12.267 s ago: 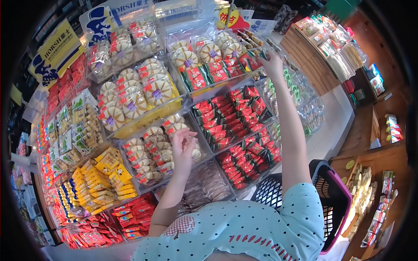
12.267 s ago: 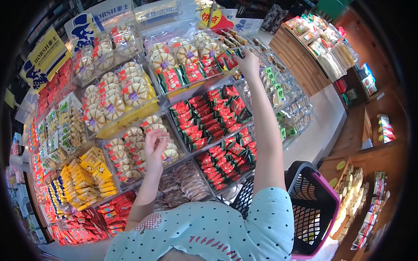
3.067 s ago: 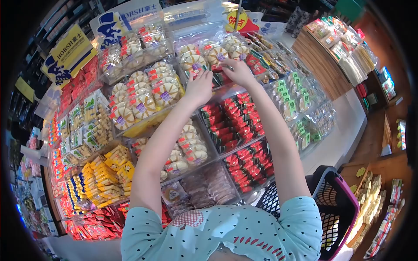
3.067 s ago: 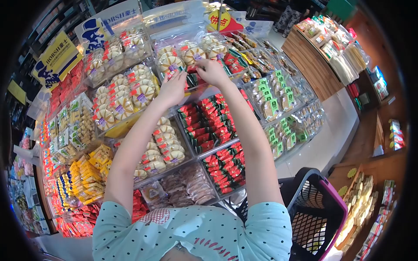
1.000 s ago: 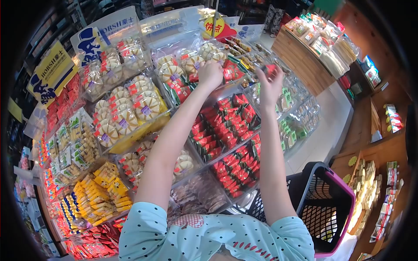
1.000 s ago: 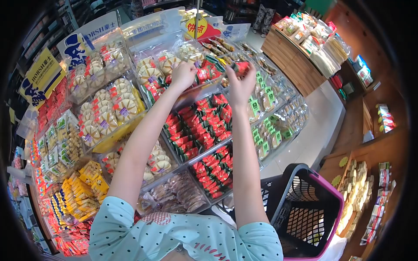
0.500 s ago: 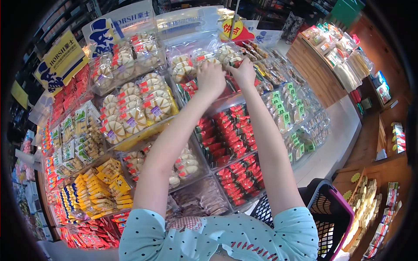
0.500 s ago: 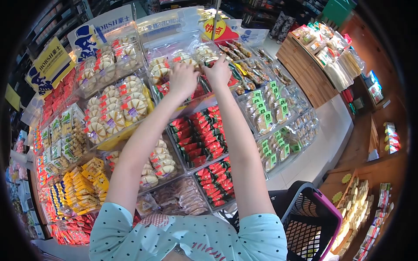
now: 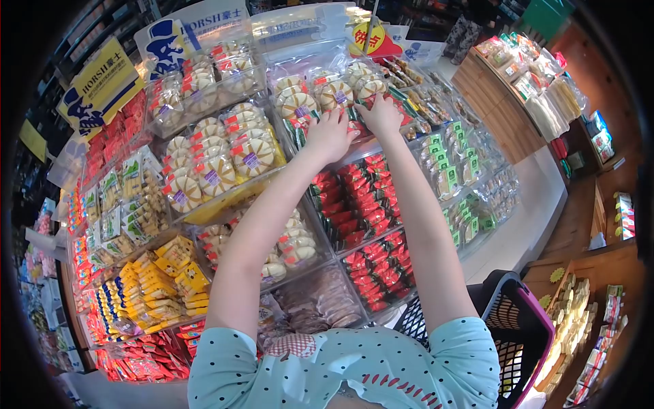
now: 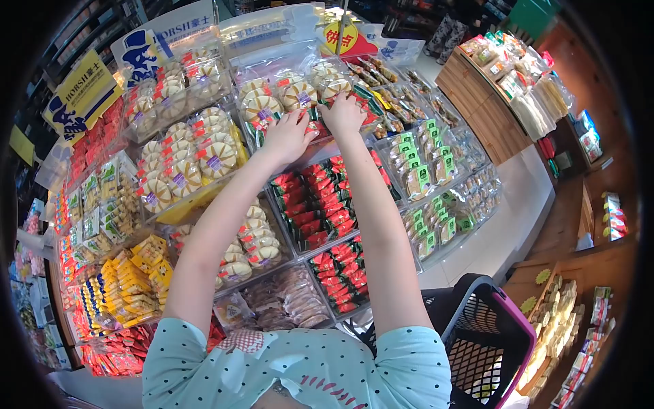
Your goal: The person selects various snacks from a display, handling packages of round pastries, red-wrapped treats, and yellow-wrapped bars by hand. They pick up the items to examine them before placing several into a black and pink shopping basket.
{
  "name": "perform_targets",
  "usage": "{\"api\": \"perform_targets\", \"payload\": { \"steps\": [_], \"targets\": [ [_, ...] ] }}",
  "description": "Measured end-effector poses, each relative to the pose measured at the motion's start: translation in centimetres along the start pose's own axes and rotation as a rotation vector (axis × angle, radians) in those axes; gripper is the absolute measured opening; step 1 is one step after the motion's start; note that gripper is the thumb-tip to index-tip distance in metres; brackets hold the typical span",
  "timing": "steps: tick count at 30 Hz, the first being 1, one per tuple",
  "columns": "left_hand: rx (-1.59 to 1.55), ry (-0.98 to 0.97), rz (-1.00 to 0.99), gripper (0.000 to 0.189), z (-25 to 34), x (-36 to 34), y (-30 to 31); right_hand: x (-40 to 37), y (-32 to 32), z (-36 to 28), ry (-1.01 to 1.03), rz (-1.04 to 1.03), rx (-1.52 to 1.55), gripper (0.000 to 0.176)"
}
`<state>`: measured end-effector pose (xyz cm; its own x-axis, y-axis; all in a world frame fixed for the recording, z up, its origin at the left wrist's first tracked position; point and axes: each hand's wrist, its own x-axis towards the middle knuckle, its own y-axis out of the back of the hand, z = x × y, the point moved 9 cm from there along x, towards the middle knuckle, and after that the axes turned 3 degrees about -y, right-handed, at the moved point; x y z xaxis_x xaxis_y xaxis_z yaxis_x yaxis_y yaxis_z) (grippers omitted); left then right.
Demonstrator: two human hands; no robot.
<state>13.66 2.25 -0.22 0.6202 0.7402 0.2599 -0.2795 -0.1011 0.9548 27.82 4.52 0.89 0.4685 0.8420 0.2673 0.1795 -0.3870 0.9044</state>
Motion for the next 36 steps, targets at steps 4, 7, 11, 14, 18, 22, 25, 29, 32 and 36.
{"api": "perform_targets", "payload": {
  "steps": [4, 7, 11, 14, 18, 22, 25, 29, 32, 36],
  "targets": [
    [0.025, 0.038, 0.060, 0.053, 0.7, 0.4, 0.3, -1.1, -0.1, 0.3, 0.010, 0.098, 0.029, 0.065],
    [0.068, 0.039, 0.074, 0.052, 1.1, 0.6, 0.4, -1.5, 0.4, -0.1, 0.064, 0.180, 0.037, 0.062],
    [0.075, 0.033, 0.156, 0.053, 1.0, -0.2, 0.4, -2.4, 3.4, 1.2, 0.112, 0.290, 0.316, 0.051],
    [0.055, -0.030, 0.293, 0.052, 2.3, -2.2, 3.3, -6.4, 9.0, 4.9, 0.164, 0.551, 0.575, 0.036],
    [-0.110, -0.217, 0.488, 0.041, 6.4, -6.6, 8.8, -13.8, 13.1, 12.9, -0.053, 0.707, 0.737, 0.019],
    [-0.372, -0.384, 0.641, 0.024, 10.6, -11.6, 11.5, -20.9, 12.3, 21.5, -0.259, 0.806, 0.798, 0.017],
    [-0.621, -0.470, 0.625, 0.016, 13.8, -14.2, 9.9, -25.4, 8.4, 27.1, -0.446, 0.769, 0.835, 0.017],
    [-0.808, -0.439, 0.289, 0.012, 19.3, -15.2, 1.2, -29.0, 2.3, 31.0, -0.531, 0.539, 0.492, 0.025],
    [-0.816, -0.360, 0.015, 0.017, 23.1, -15.6, -6.5, -31.1, -2.0, 30.6, -0.518, 0.305, 0.326, 0.043],
    [-0.475, -0.383, -0.148, 0.023, 25.8, -14.7, -12.9, -32.4, -3.8, 28.6, -0.515, 0.112, 0.254, 0.065]
  ]
}}
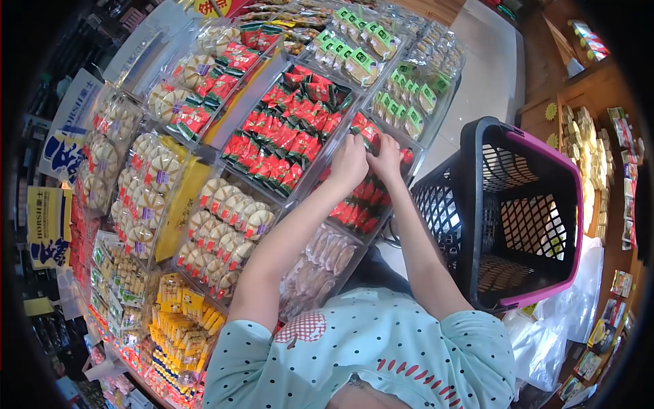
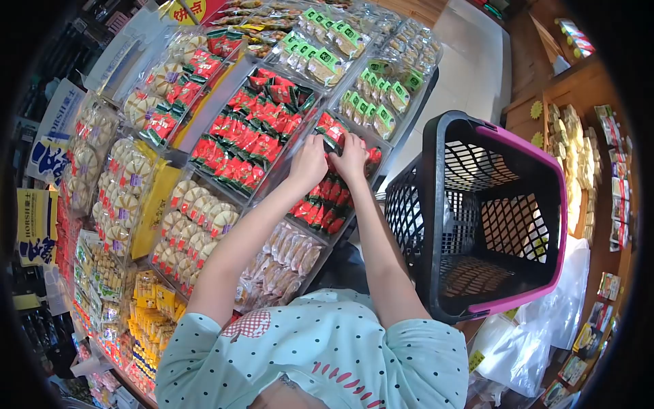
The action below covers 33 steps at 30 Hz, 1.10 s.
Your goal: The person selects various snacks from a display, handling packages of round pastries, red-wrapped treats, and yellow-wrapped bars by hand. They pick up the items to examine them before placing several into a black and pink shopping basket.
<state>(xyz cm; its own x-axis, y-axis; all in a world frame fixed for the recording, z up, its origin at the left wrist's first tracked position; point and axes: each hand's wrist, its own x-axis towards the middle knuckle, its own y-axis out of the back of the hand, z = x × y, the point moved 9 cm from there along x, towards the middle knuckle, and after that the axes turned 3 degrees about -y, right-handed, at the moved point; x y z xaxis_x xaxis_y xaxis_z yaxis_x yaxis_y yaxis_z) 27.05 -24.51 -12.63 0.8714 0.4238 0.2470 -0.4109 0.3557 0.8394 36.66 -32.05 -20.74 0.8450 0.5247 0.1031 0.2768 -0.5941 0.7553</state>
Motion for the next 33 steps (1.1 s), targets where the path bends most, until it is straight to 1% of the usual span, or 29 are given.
{"api": "perform_targets", "payload": {
  "steps": [1, 2, 3, 4, 5, 6, 7, 9, 10, 12, 13, 15, 16, 18, 20, 22, 24, 29, 31, 32, 33],
  "targets": [
    [0.003, 0.001, -0.001, 0.023, -0.2, 0.6, -0.8, -0.1, -0.2, -0.6, 0.044, -0.013, -0.077, 0.068],
    [0.072, 0.035, -0.028, 0.023, -0.8, 1.2, -1.8, 0.2, -1.0, -0.3, 0.047, -0.015, -0.106, 0.074],
    [0.140, 0.070, -0.052, 0.024, -1.4, 1.8, -2.8, 0.5, -1.1, -0.4, 0.053, -0.017, -0.106, 0.074],
    [0.233, 0.072, -0.017, 0.022, -1.9, 2.5, -3.4, 0.8, -1.1, -0.4, 0.041, 0.000, -0.133, 0.073],
    [0.233, 0.078, -0.009, 0.022, -2.4, 3.2, -4.2, 1.2, -0.9, -0.5, 0.032, 0.018, -0.161, 0.073],
    [0.213, 0.144, -0.053, 0.022, -3.2, 3.7, -4.8, 1.6, -1.0, -0.5, 0.017, 0.022, -0.165, 0.069],
    [0.194, 0.208, -0.099, 0.021, -4.0, 4.0, -5.3, 1.9, -1.1, -0.7, 0.022, 0.020, -0.164, 0.069],
    [0.239, 0.202, -0.069, 0.020, -4.1, 4.8, -5.4, 2.5, -1.8, -0.2, -0.025, -0.040, -0.139, 0.064],
    [0.282, 0.194, -0.043, 0.019, -4.1, 5.2, -5.3, 2.7, -2.0, 0.0, -0.024, -0.039, -0.137, 0.064],
    [0.314, 0.190, -0.027, 0.017, -4.0, 5.8, -5.5, 2.8, -1.5, -0.8, 0.051, 0.038, -0.091, 0.050],
    [0.345, 0.187, -0.011, 0.016, -4.2, 6.1, -5.5, 2.9, -1.3, -1.0, 0.054, 0.040, -0.088, 0.050],
    [0.378, 0.163, -0.026, 0.015, -4.3, 6.6, -5.6, 2.9, -1.8, -0.3, -0.034, -0.096, -0.067, 0.055],
    [0.407, 0.139, -0.045, 0.014, -4.1, 7.0, -5.8, 2.9, -1.5, -0.4, -0.030, -0.091, -0.073, 0.055],
    [0.405, 0.103, -0.053, 0.014, -3.8, 7.1, -6.0, 2.8, -0.7, -0.7, 0.001, -0.030, -0.070, 0.053],
    [0.408, 0.074, -0.064, 0.015, -3.6, 7.0, -5.9, 2.7, -0.7, -0.7, 0.021, -0.021, -0.092, 0.054],
    [0.332, 0.154, -0.026, 0.016, -4.4, 6.9, -5.8, 2.7, -0.8, -0.8, 0.044, -0.011, -0.114, 0.055],
    [0.320, 0.167, -0.005, 0.017, -4.4, 6.7, -5.8, 2.5, -0.7, -1.0, 0.062, 0.041, -0.155, 0.053],
    [0.226, 0.213, 0.006, 0.018, -4.5, 6.1, -6.0, 2.6, -0.8, -0.1, 0.041, 0.023, -0.159, 0.046],
    [0.171, 0.135, 0.048, 0.017, -3.3, 5.6, -5.2, 2.5, -0.9, 0.3, 0.021, -0.013, -0.127, 0.046],
    [0.169, 0.139, 0.052, 0.017, -3.0, 5.3, -4.9, 2.5, -1.0, 0.3, 0.026, -0.014, -0.130, 0.046],
    [0.143, 0.095, 0.050, 0.017, -2.2, 5.0, -4.3, 2.3, -0.3, 0.3, 0.018, 0.051, -0.075, 0.042]
  ]
}}
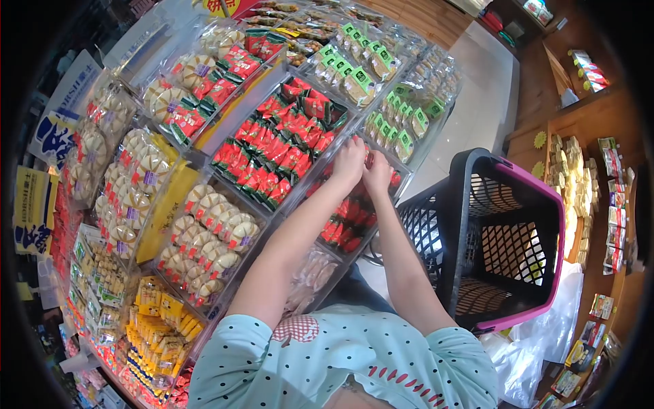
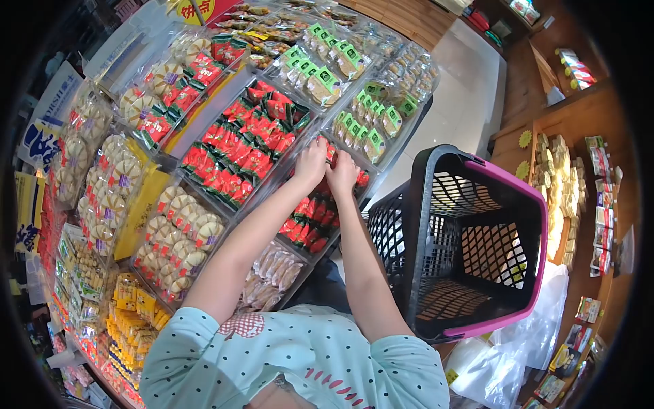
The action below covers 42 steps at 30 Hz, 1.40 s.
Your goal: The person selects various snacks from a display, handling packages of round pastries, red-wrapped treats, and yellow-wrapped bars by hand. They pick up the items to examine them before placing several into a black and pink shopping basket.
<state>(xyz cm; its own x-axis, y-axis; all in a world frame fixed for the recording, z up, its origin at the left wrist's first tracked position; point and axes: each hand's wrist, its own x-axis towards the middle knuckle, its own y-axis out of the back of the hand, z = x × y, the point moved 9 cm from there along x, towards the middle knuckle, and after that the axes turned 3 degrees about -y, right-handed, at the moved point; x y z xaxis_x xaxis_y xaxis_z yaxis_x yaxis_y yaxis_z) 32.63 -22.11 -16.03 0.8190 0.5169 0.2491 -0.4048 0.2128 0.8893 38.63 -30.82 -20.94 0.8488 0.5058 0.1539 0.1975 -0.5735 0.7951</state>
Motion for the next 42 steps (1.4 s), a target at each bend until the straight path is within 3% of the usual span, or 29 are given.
{"api": "perform_targets", "payload": {
  "steps": [2, 4, 6, 8, 10, 12, 16, 18, 24, 29, 34, 36, 38, 40, 42],
  "targets": [
    [-0.030, -0.036, -0.004, 0.017, 0.9, -0.7, 1.5, -0.6, 0.7, 0.2, -0.013, 0.057, 0.051, 0.038],
    [-0.089, -0.071, 0.026, 0.017, 1.1, -1.8, 3.2, -1.0, 1.6, 2.2, -0.180, 0.146, 0.521, 0.028],
    [-0.138, -0.055, 0.016, 0.020, 0.5, -3.0, 4.6, -1.0, 2.6, 3.7, -0.271, 0.220, 0.571, 0.021],
    [-0.196, -0.117, 0.050, 0.024, 0.0, -5.1, 6.4, -0.9, 1.2, 5.9, -0.478, 0.153, 1.206, 0.005],
    [-0.236, -0.130, 0.074, 0.026, -1.0, -7.5, 7.4, -0.7, 1.6, 6.7, -0.528, 0.106, 1.216, 0.007],
    [-0.373, -0.065, 0.135, 0.024, -2.0, -10.1, 9.3, -0.2, 1.2, 6.3, -0.499, -0.025, 1.434, 0.012],
    [-0.481, 0.017, 0.199, 0.019, -3.2, -14.3, 13.5, 0.0, 2.2, 6.7, -0.671, 0.089, 1.671, 0.017],
    [-0.544, 0.070, 0.263, 0.016, -3.9, -16.2, 15.9, 0.6, 2.9, 6.1, -0.646, 0.061, 1.690, 0.018],
    [-0.323, -0.055, 0.347, 0.015, -4.5, -19.9, 22.7, 2.4, 5.6, -2.0, -0.518, -0.067, 1.843, 0.018],
    [-0.316, 0.121, 0.457, 0.016, -8.6, -21.1, 26.4, 3.2, 6.3, -7.6, -0.408, -0.159, 1.709, 0.016],
    [-0.357, 0.242, 0.509, 0.016, -13.0, -21.9, 26.7, 5.5, 7.7, -10.1, -0.241, -0.028, 1.352, 0.013],
    [-0.359, 0.298, 0.476, 0.017, -13.9, -21.9, 26.3, 6.7, 9.3, -11.4, -0.048, 0.040, 0.934, 0.013],
    [-0.357, 0.333, 0.472, 0.018, -13.9, -22.1, 26.3, 6.9, 10.0, -12.1, -0.004, 0.115, 0.791, 0.019],
    [-0.358, 0.367, 0.466, 0.018, -14.1, -22.4, 26.0, 7.0, 10.5, -13.6, 0.062, 0.133, 0.398, 0.025],
    [-0.341, 0.299, 0.461, 0.019, -14.0, -22.3, 25.3, 8.2, 9.3, -13.1, 0.097, 0.124, 0.376, 0.029]
  ]
}}
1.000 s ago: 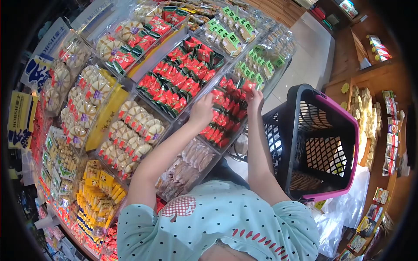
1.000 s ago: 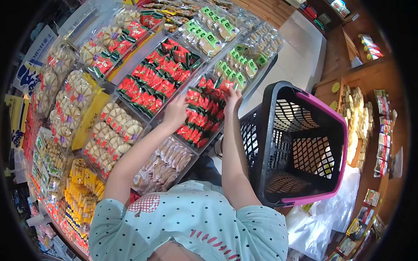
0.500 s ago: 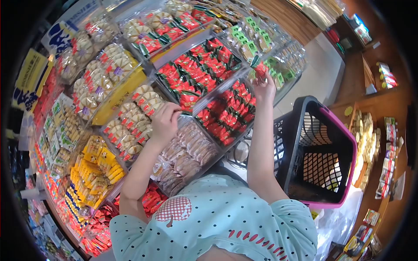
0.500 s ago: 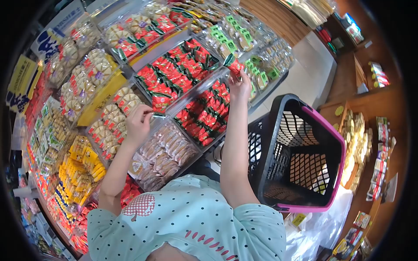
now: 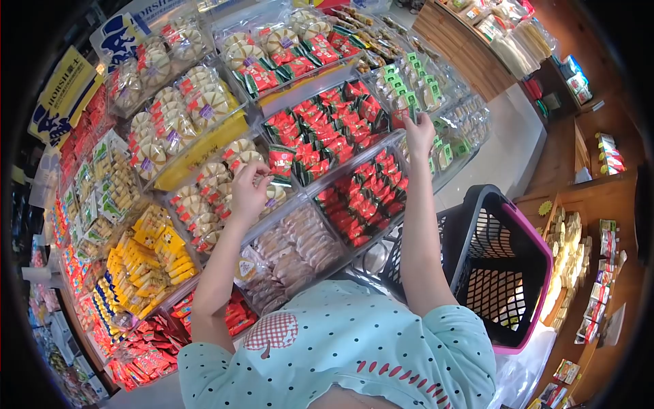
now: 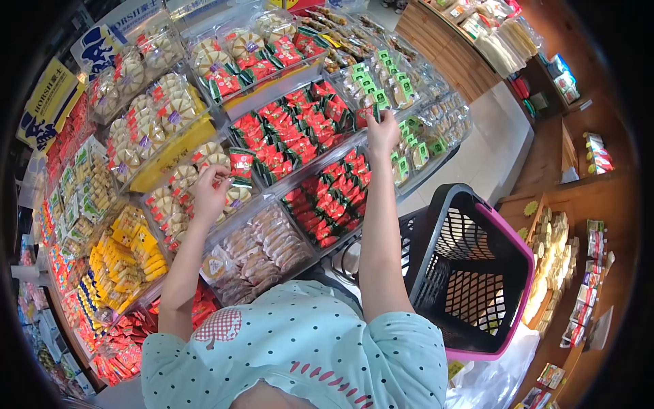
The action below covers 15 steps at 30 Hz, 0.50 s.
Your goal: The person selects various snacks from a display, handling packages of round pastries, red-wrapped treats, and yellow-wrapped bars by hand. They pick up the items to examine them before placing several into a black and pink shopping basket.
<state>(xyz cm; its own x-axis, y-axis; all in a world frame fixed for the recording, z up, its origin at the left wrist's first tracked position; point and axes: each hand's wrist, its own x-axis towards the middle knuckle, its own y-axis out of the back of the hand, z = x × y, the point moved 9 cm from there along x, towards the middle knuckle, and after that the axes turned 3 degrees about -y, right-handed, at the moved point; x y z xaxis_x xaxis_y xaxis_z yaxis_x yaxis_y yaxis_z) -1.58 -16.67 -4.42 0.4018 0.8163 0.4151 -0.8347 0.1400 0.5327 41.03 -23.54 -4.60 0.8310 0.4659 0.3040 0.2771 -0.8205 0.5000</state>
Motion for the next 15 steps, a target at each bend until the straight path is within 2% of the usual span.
{"api": "perform_targets", "payload": {
  "steps": [2, 3, 4, 6, 13, 15],
  "targets": [
    [-0.008, 0.001, 0.007, 0.019, -0.4, -0.1, -0.3, 0.3, -1.2, -0.6, 0.024, -0.129, -0.074, 0.030],
    [-0.016, 0.003, 0.011, 0.019, -0.6, -0.1, -0.5, 1.0, -1.9, -0.4, 0.107, -0.171, -0.078, 0.029],
    [-0.017, 0.005, 0.009, 0.019, -0.7, -0.1, -0.6, 1.8, -1.8, -0.2, 0.105, -0.172, -0.080, 0.029],
    [-0.057, 0.037, 0.017, 0.020, -1.3, -0.2, -0.8, 2.1, -2.8, -1.0, 0.191, -0.343, 0.002, 0.027],
    [-0.057, 0.064, 0.013, 0.019, -1.5, 0.3, -0.9, 3.2, -1.0, -3.0, 0.173, -0.219, 0.036, 0.028],
    [-0.054, 0.080, 0.026, 0.018, -1.4, 0.6, -0.8, 3.5, -1.8, -3.3, 0.162, -0.239, 0.114, 0.027]
  ]
}}
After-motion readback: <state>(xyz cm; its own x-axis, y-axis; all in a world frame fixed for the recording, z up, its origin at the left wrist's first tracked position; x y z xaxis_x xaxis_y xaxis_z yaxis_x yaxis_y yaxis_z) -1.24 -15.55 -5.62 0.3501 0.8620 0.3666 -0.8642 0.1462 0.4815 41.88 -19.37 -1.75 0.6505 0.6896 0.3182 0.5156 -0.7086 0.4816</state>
